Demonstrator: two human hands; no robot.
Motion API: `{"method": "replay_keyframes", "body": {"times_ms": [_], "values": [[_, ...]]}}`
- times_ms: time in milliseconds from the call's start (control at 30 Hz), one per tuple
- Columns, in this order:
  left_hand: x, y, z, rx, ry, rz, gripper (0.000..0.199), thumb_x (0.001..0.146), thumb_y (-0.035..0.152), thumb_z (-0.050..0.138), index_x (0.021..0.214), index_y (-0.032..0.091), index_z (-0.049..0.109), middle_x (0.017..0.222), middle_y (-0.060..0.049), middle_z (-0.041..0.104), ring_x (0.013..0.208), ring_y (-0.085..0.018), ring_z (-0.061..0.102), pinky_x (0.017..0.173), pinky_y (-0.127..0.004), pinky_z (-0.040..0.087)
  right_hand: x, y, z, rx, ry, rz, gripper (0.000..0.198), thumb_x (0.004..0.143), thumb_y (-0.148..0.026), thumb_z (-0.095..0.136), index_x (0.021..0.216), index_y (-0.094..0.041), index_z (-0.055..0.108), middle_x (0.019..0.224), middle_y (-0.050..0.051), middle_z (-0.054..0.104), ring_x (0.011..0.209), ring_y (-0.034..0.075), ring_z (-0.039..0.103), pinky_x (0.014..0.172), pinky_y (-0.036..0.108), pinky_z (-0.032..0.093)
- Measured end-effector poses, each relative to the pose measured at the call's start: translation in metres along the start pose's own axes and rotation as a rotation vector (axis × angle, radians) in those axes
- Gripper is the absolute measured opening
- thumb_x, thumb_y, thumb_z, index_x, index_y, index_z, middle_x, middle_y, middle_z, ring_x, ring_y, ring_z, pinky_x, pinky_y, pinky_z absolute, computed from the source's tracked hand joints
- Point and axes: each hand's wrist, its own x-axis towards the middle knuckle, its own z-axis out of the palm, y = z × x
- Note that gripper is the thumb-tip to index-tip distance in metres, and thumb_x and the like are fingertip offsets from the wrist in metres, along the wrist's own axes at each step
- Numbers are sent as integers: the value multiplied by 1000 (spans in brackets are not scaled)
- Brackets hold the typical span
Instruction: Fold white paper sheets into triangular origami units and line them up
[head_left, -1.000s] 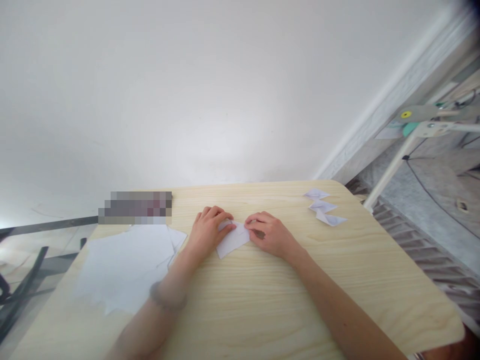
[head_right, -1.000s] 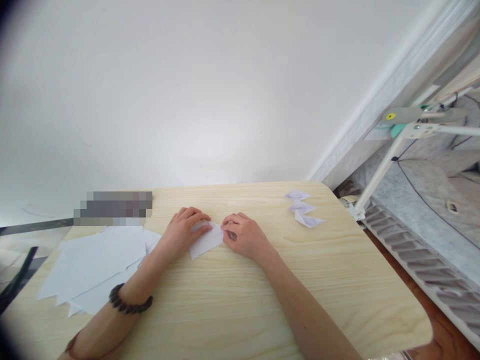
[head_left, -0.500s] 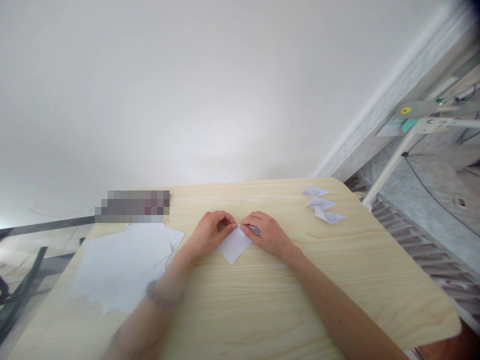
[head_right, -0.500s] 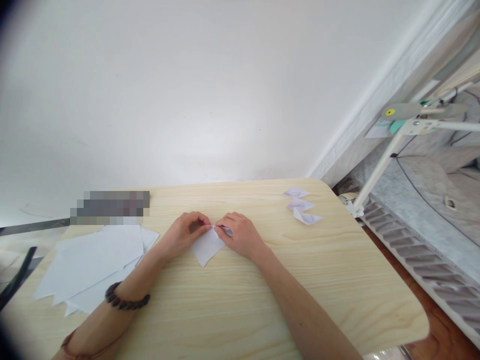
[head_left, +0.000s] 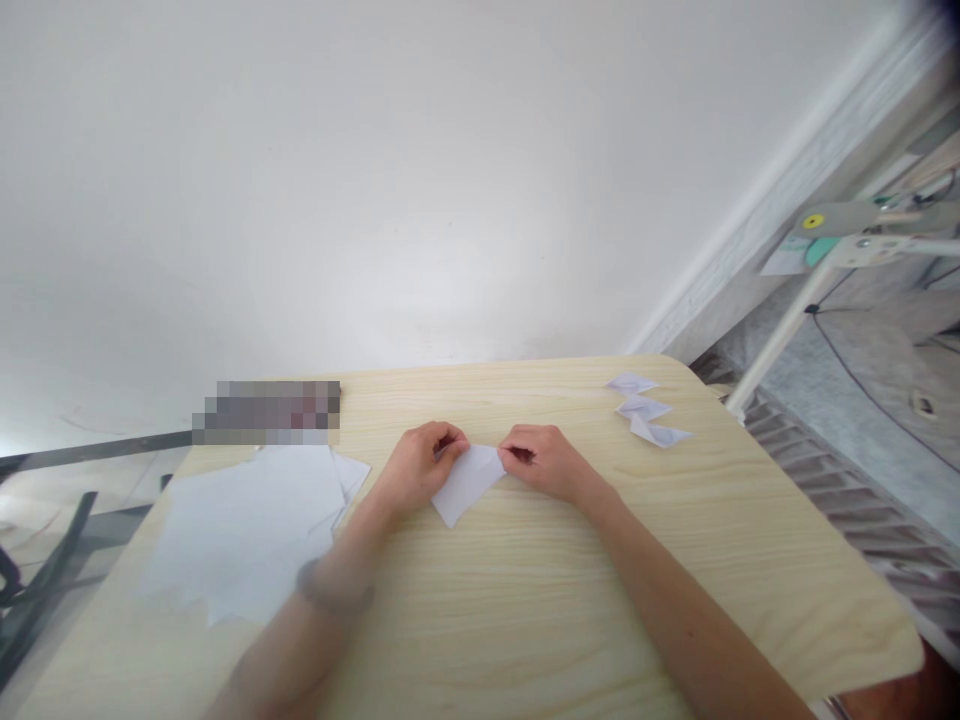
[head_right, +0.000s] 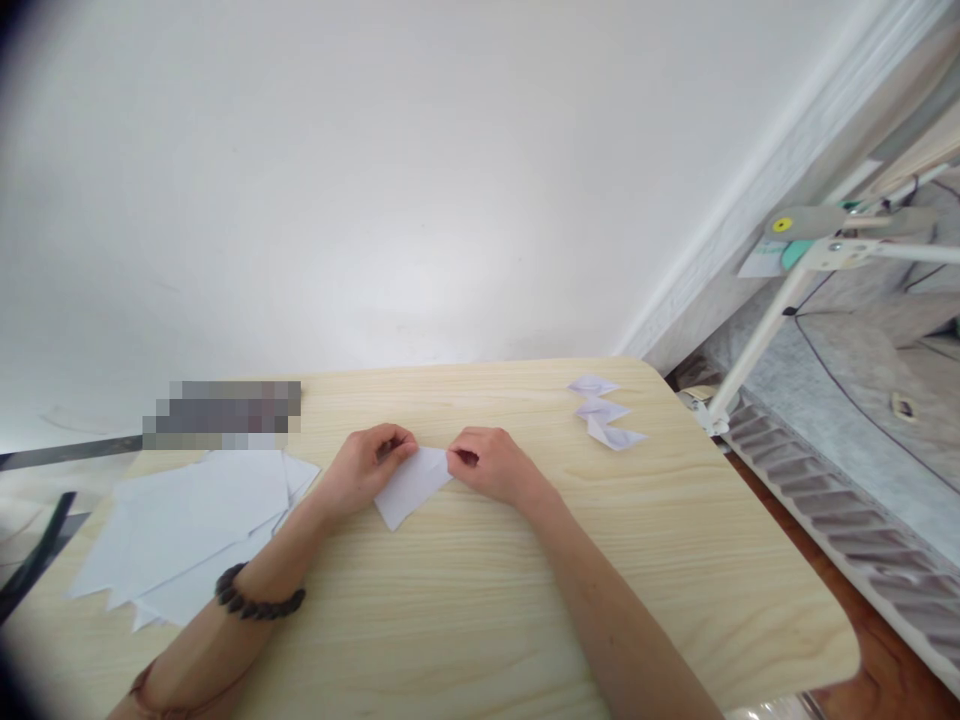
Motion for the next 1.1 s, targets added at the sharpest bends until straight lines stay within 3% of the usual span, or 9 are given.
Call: {"method": "replay_keyframes", "body": {"times_ms": [167,433,667,1100], "values": [[0,1,-5,-81,-35,-40,21,82,29,43,78,14,57,69,-2,60,58,-12,49,53,-22,36,-5,6,-5,50,22,45,18,78,-14,47,61,-16,55,60,-1,53,55,8,46,53,21,33],[1,-1,-1,-20,-44,-6,19,80,27,44,78,15,59,73,-3,60,64,-13,50,57,-23,38,-1,-8,4,99,49,109,14,83,-25,45,80,-17,57,74,1,57,58,9,47,57,22,36],[1,-1,-2,-25,-30,3,18,81,26,44,77,15,59,74,-3,61,66,-14,52,58,-23,39,-1,0,7,98,45,109,11,79,-16,46,72,-17,55,68,0,55,59,9,48,57,21,36],[0,3,-2,-17,-66,1,19,80,29,46,78,16,60,72,-3,61,65,-14,52,59,-23,40,-1,-11,7,31,18,109,16,82,-30,48,78,-18,58,72,0,58,60,9,48,58,22,35]]}}
